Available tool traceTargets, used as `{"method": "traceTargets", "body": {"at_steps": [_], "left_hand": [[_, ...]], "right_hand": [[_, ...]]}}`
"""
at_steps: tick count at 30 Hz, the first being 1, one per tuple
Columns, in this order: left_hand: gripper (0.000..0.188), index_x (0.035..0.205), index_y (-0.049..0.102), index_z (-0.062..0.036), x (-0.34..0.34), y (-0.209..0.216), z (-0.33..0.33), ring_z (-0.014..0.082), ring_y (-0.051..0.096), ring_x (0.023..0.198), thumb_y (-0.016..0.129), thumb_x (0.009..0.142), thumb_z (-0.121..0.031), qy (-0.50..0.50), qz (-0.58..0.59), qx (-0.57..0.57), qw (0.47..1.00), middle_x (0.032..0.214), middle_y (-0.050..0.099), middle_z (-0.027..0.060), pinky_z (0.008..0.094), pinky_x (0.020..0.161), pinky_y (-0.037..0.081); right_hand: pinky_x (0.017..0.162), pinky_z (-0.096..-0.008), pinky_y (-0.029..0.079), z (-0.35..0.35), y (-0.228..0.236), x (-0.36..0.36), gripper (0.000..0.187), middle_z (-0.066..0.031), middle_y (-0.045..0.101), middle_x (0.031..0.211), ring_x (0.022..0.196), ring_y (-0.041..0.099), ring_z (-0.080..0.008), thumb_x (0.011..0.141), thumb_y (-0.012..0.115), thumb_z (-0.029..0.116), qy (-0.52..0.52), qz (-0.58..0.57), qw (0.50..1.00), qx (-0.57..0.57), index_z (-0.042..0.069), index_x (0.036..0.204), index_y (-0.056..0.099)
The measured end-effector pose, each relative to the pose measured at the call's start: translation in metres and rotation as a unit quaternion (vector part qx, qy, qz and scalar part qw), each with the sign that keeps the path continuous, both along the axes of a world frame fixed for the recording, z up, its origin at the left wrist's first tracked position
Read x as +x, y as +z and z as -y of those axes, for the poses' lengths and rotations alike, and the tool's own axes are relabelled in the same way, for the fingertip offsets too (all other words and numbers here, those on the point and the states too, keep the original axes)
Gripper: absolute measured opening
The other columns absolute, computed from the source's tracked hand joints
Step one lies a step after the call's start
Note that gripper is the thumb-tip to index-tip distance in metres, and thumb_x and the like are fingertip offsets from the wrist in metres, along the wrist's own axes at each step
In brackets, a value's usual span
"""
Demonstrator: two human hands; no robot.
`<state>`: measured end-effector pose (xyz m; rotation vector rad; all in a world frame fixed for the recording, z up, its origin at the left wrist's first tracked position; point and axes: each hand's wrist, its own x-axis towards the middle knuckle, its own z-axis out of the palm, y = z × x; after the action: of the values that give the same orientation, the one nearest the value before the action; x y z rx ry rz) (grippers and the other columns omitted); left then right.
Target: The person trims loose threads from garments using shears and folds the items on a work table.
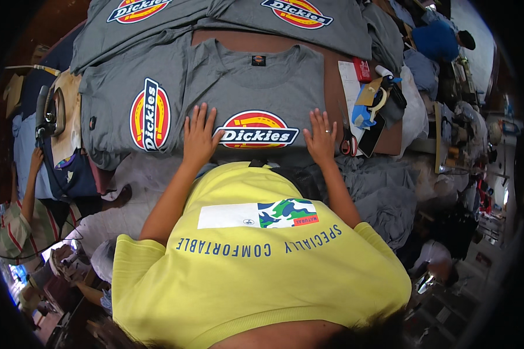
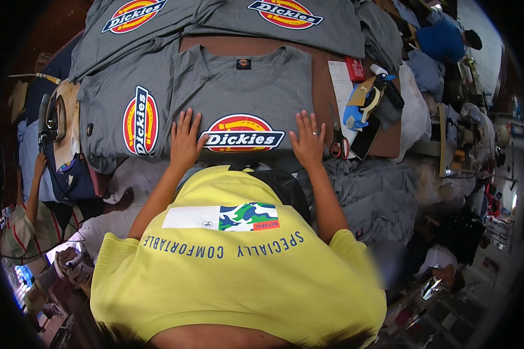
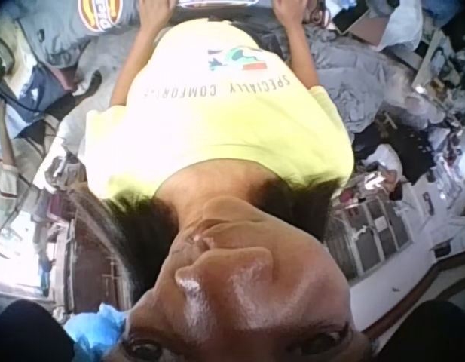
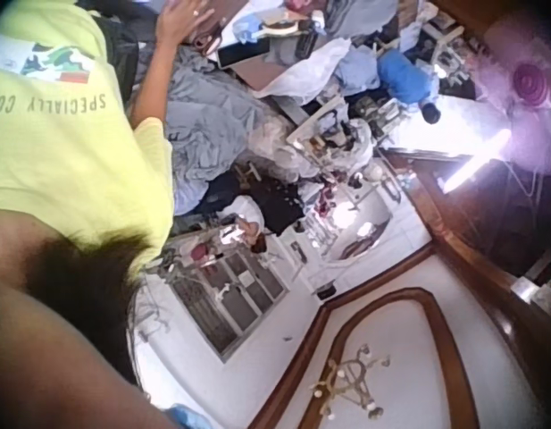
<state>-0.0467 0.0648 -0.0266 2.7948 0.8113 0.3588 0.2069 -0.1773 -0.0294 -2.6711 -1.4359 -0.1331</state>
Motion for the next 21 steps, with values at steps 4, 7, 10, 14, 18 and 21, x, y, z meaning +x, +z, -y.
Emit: {"method": "traceTargets", "body": {"at_steps": [4,7,10,14,18,21], "left_hand": [[0.061,0.136,0.031,-0.0086,0.046,-0.010,-0.043,0.0301,0.023,0.132,0.045,0.087,-0.042,-0.002,0.026,0.031,0.999,0.143,0.025,0.0123,0.0454,0.105,0.019],[0.062,0.137,0.028,-0.0074,0.083,-0.019,-0.090,0.0293,0.022,0.133,0.042,0.089,-0.044,0.012,0.025,0.065,0.998,0.144,0.024,0.0123,0.0445,0.105,0.019],[0.062,0.137,0.028,-0.0069,0.113,-0.026,-0.130,0.0278,0.022,0.133,0.040,0.090,-0.044,0.013,0.030,0.084,0.996,0.144,0.024,0.0115,0.0442,0.105,0.020],[0.055,0.137,0.030,-0.0088,0.131,-0.027,-0.165,0.0264,0.024,0.132,0.038,0.092,-0.040,-0.028,0.046,0.090,0.994,0.143,0.026,0.0102,0.0410,0.103,0.025],[0.049,0.132,0.037,-0.0103,0.138,-0.016,-0.179,0.0287,0.035,0.124,0.046,0.089,-0.032,-0.003,0.131,0.073,0.989,0.135,0.039,0.0087,0.0407,0.097,0.031],[0.043,0.122,0.047,-0.0109,0.143,-0.016,-0.191,0.0293,0.044,0.113,0.054,0.084,-0.031,0.057,0.141,0.072,0.986,0.122,0.049,0.0074,0.0414,0.090,0.036]], "right_hand": [[0.105,-0.0506,0.014,-0.054,0.000,0.016,0.055,-0.0045,0.029,0.143,0.133,0.024,-0.0237,0.089,0.043,0.041,0.047,-0.008,0.999,0.017,0.014,0.136,0.033],[0.105,-0.0510,0.015,-0.102,-0.013,0.042,0.055,-0.0047,0.029,0.143,0.132,0.024,-0.0246,0.090,0.042,0.041,0.061,-0.014,0.995,0.073,0.013,0.136,0.033],[0.105,-0.0513,0.015,-0.133,-0.019,0.074,0.055,-0.0049,0.030,0.142,0.132,0.025,-0.0250,0.090,0.041,0.041,0.055,0.002,0.993,0.101,0.013,0.136,0.033],[0.104,-0.0506,0.018,-0.155,-0.022,0.105,0.053,-0.0049,0.036,0.138,0.128,0.031,-0.0249,0.089,0.044,0.039,0.041,0.050,0.992,0.111,0.015,0.135,0.034],[0.099,-0.0464,0.025,-0.169,-0.016,0.130,0.049,-0.0049,0.046,0.127,0.117,0.041,-0.0237,0.085,0.053,0.033,0.044,0.014,0.990,0.135,0.019,0.131,0.041],[0.096,-0.0442,0.025,-0.185,0.006,0.139,0.049,-0.0028,0.047,0.123,0.113,0.042,-0.0205,0.078,0.064,0.033,-0.041,-0.070,0.991,0.107,0.018,0.122,0.050]]}}
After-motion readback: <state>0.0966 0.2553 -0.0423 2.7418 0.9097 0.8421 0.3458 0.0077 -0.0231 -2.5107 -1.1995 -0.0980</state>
